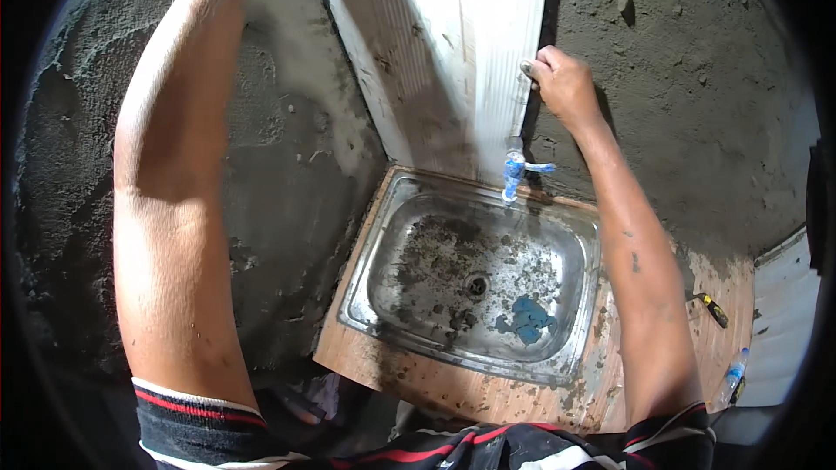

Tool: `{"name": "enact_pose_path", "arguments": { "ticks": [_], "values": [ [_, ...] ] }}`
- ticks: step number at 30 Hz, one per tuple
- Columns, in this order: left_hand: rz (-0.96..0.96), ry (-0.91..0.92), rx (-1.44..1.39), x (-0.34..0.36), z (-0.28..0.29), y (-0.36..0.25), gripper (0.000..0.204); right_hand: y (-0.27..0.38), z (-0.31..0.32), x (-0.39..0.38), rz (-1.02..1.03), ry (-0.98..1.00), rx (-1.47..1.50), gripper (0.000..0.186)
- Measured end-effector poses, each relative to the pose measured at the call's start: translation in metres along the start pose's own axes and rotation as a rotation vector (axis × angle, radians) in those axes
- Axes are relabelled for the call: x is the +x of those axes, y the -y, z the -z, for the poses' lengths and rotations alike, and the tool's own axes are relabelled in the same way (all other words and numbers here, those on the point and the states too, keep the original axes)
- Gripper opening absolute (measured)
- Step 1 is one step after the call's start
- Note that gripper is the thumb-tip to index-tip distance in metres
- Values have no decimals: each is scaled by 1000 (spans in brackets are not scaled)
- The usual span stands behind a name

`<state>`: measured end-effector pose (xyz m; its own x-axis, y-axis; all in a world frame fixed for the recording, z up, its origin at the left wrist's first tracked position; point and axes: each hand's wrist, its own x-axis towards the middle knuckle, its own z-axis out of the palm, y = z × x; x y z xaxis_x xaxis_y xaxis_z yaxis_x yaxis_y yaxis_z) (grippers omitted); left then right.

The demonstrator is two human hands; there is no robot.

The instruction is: The person mixes mortar in a bucket, applies it to a wall surface near a sink using a trowel, and positions a panel against the wall.

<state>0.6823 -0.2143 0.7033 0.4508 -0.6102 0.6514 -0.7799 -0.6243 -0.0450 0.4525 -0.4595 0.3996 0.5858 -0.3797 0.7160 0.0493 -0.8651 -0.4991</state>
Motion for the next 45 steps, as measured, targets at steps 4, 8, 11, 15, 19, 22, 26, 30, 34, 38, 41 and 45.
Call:
{"name": "enact_pose_path", "arguments": {
  "ticks": [4, 8, 11, 15, 19, 22, 26, 30, 34, 38, 41, 45],
  "values": [
    [-27, -101, -8, -13, -6, -1, 56, 4, -1, -1, -62, 16, -98, 31],
    [211, 43, -145, -15, 4, -20, 53, -1, 1, 1, -50, 41, -19, 31],
    [50, -15, -75, -5, 6, -18, 47, -8, 1, 5, 21, -46, -139, 30],
    [233, 85, -292, -19, 9, -15, 39, 2, -9, 3, 25, 20, -144, 27],
    [134, 30, -193, -10, 5, -21, 39, -12, -7, 1, 129, -20, -141, 29],
    [1, -7, -323, -12, -3, -2, 41, 8, 0, 1, -69, 26, -134, 24],
    [86, -13, -152, -12, -3, -10, 42, 3, -3, -4, -48, -7, -51, 26],
    [-75, -73, -81, 0, -3, -4, 41, -10, -8, -3, -31, -44, -32, 28],
    [118, 32, -133, -26, 9, -9, 30, 6, -16, -3, 56, -93, -43, 25],
    [35, -41, -232, -15, 3, -15, 35, -8, -7, -2, 5, -92, 70, 25],
    [26, -75, -260, -26, 3, -29, 37, -10, -3, -1, 12, -98, -52, 24],
    [31, -171, -440, -26, -15, -15, 37, -3, -9, -3, 30, -59, -105, 23]
  ]
}}
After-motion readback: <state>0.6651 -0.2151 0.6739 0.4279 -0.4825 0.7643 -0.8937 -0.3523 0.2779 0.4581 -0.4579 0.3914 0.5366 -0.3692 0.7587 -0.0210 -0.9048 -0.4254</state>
